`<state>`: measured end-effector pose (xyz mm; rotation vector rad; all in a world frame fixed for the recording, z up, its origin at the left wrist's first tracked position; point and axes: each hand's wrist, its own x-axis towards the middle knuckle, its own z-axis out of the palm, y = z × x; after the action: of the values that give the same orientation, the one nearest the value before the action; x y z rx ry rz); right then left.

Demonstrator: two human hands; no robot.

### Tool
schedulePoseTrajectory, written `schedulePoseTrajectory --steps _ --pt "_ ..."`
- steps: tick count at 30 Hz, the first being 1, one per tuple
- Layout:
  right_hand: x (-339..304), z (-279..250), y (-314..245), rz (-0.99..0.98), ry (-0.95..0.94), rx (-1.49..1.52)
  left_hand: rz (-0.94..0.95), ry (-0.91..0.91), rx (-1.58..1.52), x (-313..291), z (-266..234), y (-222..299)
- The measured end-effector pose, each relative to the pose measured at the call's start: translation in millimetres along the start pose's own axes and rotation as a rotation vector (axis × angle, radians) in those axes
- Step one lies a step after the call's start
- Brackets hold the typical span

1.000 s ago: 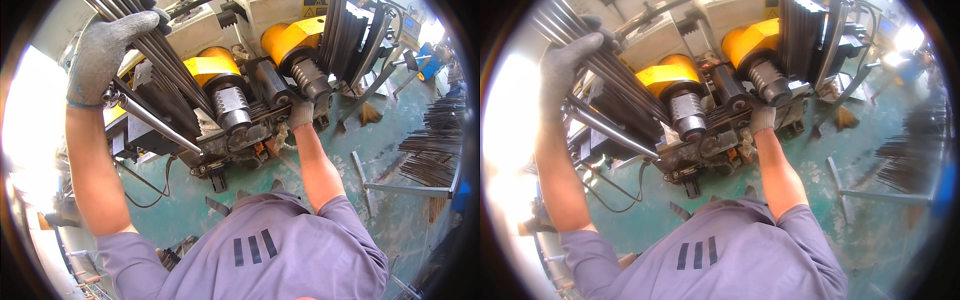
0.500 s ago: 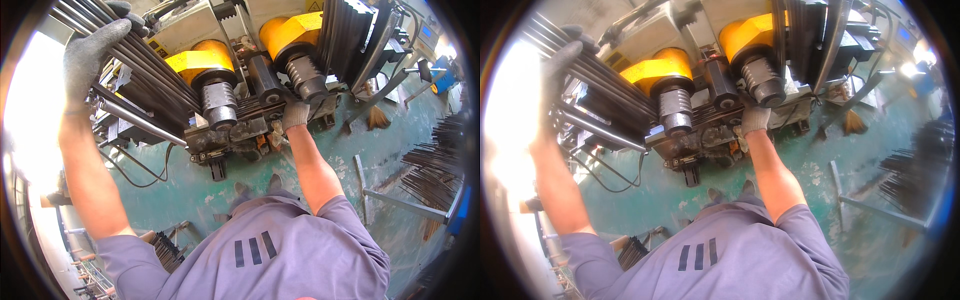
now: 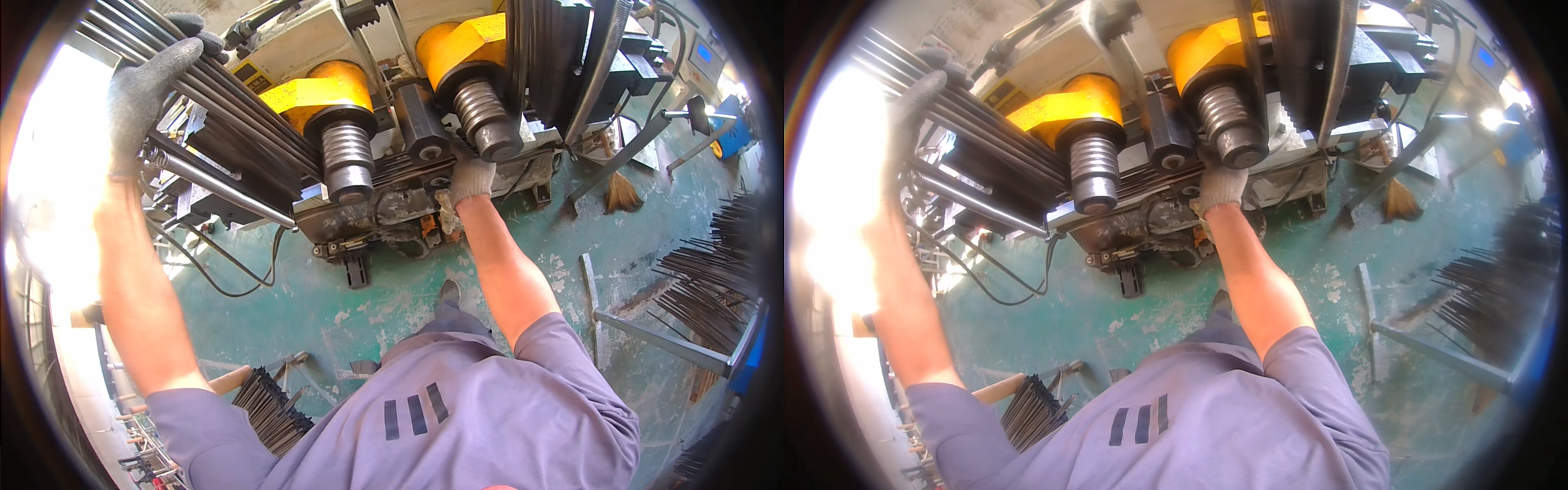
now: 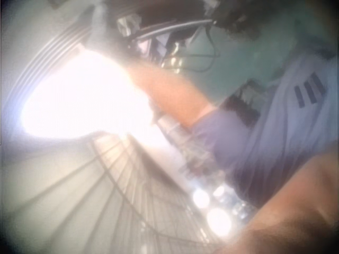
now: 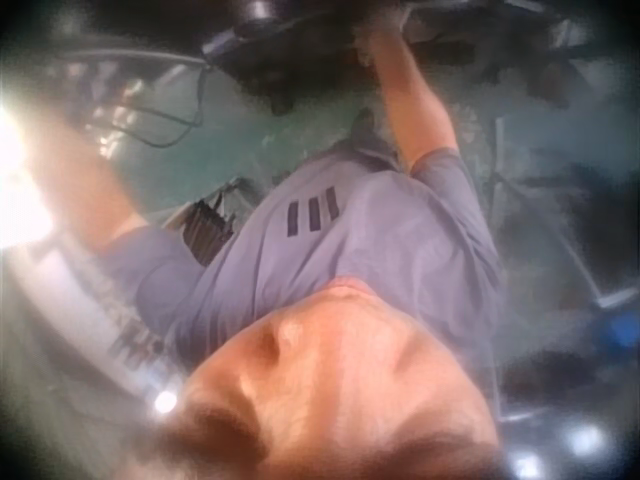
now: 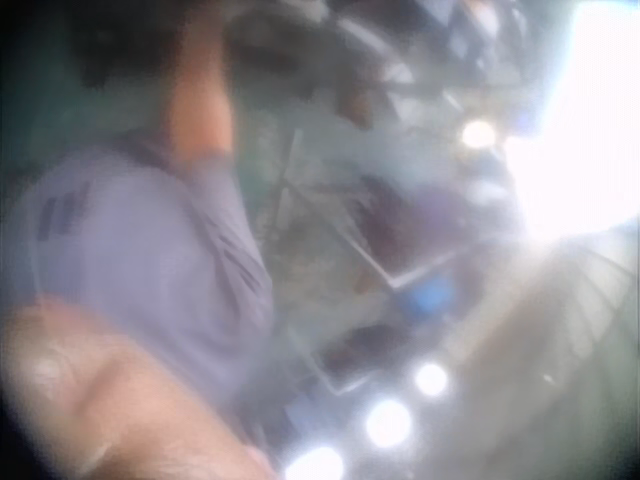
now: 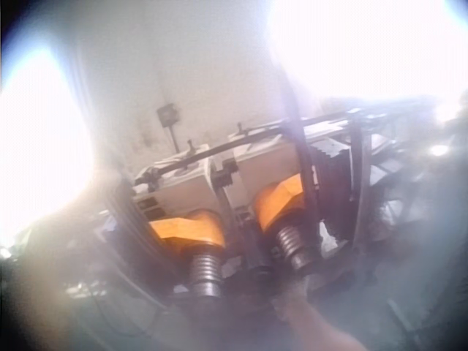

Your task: The person picks up metal pipes from a stack, inserts them into an industrial bending machine, and then stacks the bent pipes onto a rack.

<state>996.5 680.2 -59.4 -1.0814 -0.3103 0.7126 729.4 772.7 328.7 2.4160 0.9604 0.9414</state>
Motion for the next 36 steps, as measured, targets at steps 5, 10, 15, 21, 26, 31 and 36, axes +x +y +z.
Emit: schedulePoseTrajectory --steps 5,10,15,21,26,31,36 --pt "6.4 -20.0 12.1 -0.106 -0.010 0.014 0.008 0.166 0.339 -25.5 1.3 25.5" --pt "-89.1 -69.8 -27.4 -0.058 0.112 0.108 0.024 0.126 0.135 -125.6 -0.6 72.2" --pt "-158.6 -244.9 -74.2 -0.034 0.193 -0.018 0.000 0.241 -0.383 -236.2 81.1 93.1" --pt "-250.4 -480.2 -226.3 -0.306 0.679 -0.367 -0.570 0.132 -1.108 -331.5 246.0 113.3" --pt "-293.2 -656.9 -393.1 -0.529 1.003 -0.840 -0.848 -0.362 -1.691 -423.2 411.8 211.0" --pt "-277.8 -782.4 -534.6 -0.633 1.019 -1.747 -1.322 -0.742 -1.914 -454.9 530.3 296.6" --pt "-228.7 -1043.0 -579.7 -0.588 0.573 -1.762 -1.209 -0.742 -1.529 -470.7 609.4 382.9"
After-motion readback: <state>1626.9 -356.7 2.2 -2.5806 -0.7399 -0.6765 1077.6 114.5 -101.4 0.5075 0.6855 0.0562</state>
